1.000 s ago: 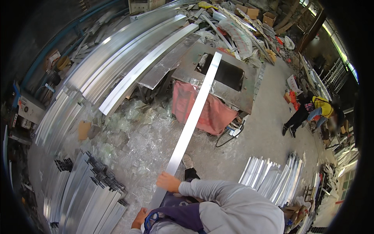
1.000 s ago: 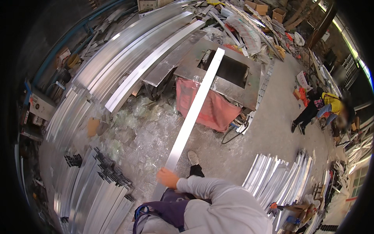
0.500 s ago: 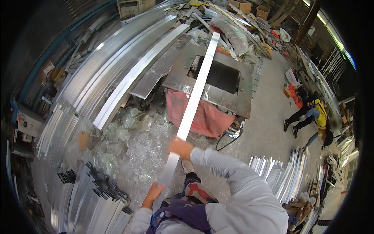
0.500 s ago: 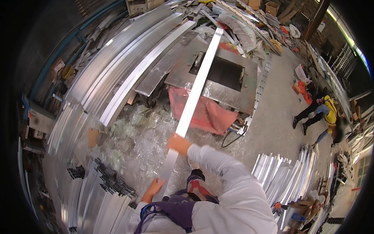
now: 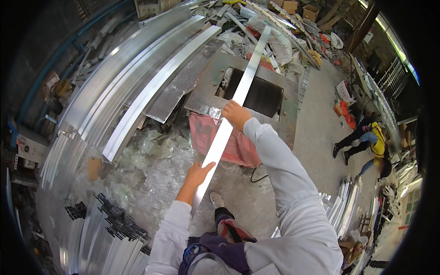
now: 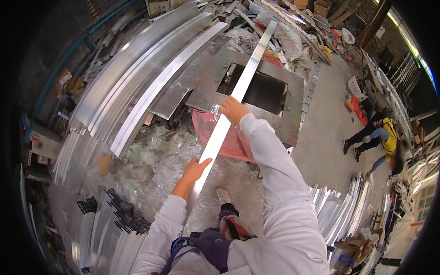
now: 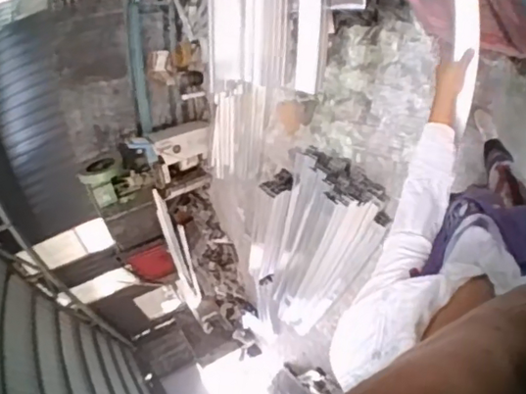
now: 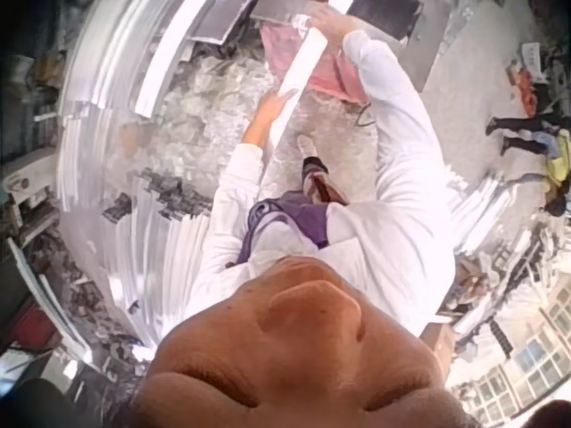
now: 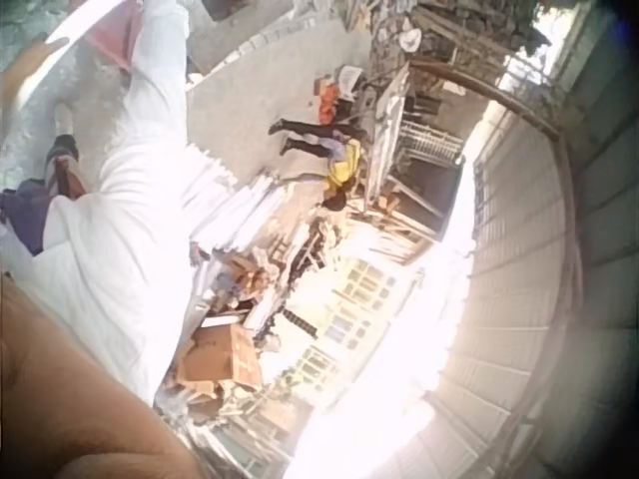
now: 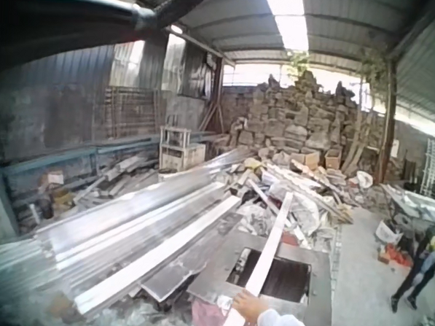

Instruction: The person repeatedly picks up long, thin metal sheets from a pile on the floor, lifts them, and places them back down in a repetitive cycle. The person handles the sheets one at a time without using any tools.

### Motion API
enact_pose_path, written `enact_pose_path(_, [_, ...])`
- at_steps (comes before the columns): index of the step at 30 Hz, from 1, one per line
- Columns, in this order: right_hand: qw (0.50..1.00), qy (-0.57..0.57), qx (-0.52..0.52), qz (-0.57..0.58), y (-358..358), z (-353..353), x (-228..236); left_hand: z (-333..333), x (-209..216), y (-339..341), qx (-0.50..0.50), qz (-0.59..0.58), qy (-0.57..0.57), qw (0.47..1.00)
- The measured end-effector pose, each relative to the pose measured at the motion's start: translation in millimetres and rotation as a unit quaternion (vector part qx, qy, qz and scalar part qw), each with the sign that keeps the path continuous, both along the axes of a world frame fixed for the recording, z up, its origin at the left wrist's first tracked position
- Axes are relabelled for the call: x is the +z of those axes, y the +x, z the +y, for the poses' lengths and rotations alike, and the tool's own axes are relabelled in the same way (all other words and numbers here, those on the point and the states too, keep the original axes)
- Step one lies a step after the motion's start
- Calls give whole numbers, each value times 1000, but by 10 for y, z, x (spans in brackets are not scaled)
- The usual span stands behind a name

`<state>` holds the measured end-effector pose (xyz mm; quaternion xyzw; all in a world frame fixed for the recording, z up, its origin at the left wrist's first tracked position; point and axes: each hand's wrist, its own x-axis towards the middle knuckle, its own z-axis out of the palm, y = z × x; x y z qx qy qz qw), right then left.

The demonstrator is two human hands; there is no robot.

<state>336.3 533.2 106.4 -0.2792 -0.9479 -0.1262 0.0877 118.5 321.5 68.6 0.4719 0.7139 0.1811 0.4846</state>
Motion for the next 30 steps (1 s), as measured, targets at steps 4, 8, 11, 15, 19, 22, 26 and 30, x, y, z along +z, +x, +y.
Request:
enact_pose_path(4, [999, 19, 17, -22, -186, -889, -356, -993, -558, -288, 2, -31, -37, 999])
enact_pose_path(8, [993, -98, 50, -41, -790, -2317, -685, -2635, -1201, -949, 21, -12, -33, 999])
enact_pose_path(11, [991, -117, 67, -15, -1220, -3483, -975, -3855, -1358, -1432, 24, -27, -147, 988])
enact_pose_path(15, [973, -184, 128, 54, -1730, -4711, -1101, -5509, -1863, -2031, 120, -89, -168, 974])
enact_pose_path(19, [929, -296, 219, -28, -1976, -5045, -819, -6160, -1819, -2219, 136, -42, -235, 962])
enact_pose_path(22, [889, -346, 210, -214, -2190, -4674, -795, -5900, -1725, -2078, 138, -15, -219, 966])
enact_pose_path(26, [917, -289, 174, -211, -1829, -3757, -1354, -4407, -1217, -1330, 82, 118, -77, 987])
enact_pose_path(30, [969, -145, 191, -60, -1103, -2279, -902, -2912, -522, -783, 21, 170, 136, 976])
